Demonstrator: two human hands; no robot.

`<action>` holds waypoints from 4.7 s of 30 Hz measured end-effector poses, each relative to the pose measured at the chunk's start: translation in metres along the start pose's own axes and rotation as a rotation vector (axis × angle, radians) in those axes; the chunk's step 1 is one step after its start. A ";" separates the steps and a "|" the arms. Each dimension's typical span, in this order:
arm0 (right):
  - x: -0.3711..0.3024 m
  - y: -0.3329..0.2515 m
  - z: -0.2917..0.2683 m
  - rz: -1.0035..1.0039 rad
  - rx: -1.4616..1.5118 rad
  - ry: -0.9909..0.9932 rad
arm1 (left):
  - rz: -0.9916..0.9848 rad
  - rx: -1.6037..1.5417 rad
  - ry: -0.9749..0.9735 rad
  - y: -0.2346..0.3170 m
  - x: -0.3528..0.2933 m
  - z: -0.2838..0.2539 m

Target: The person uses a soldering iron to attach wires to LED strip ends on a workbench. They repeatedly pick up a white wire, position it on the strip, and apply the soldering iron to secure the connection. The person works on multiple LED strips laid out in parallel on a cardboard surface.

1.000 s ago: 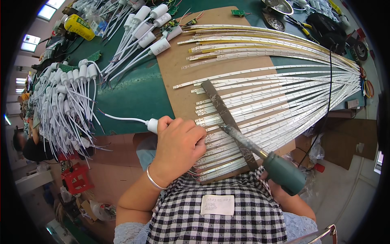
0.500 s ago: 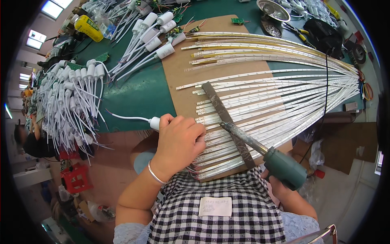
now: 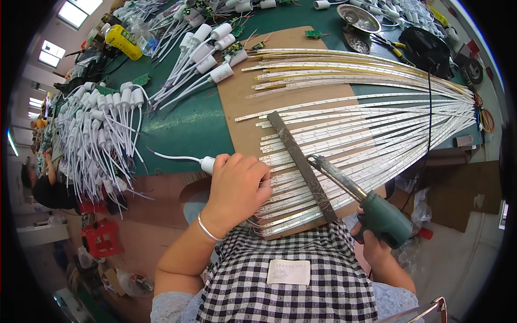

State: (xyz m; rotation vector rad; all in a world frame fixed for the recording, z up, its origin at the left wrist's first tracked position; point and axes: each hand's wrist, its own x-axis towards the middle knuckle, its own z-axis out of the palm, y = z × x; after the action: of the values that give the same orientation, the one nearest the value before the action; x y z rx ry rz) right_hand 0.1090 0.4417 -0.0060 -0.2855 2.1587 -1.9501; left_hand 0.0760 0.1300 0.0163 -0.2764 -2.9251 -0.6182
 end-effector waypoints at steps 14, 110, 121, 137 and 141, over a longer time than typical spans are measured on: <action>0.008 0.000 -0.006 0.049 -0.062 -0.171 | -0.010 -0.119 -0.015 -0.004 -0.001 -0.001; 0.123 0.003 -0.013 0.048 0.555 0.053 | -0.318 -0.701 0.067 -0.062 -0.135 0.058; 0.119 0.004 -0.009 0.063 0.374 0.111 | -0.350 -0.809 0.000 -0.081 -0.177 0.143; 0.123 0.008 -0.007 0.014 0.508 0.129 | -0.135 -0.823 -0.188 -0.091 -0.143 0.198; 0.124 0.012 -0.009 -0.014 0.504 0.151 | -0.574 -0.821 -0.117 -0.096 -0.164 0.116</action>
State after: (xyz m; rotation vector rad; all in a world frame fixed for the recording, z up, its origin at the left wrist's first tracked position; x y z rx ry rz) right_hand -0.0126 0.4161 -0.0211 -0.0668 1.6578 -2.5007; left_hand 0.2046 0.0669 -0.1543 0.4917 -2.6587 -1.9170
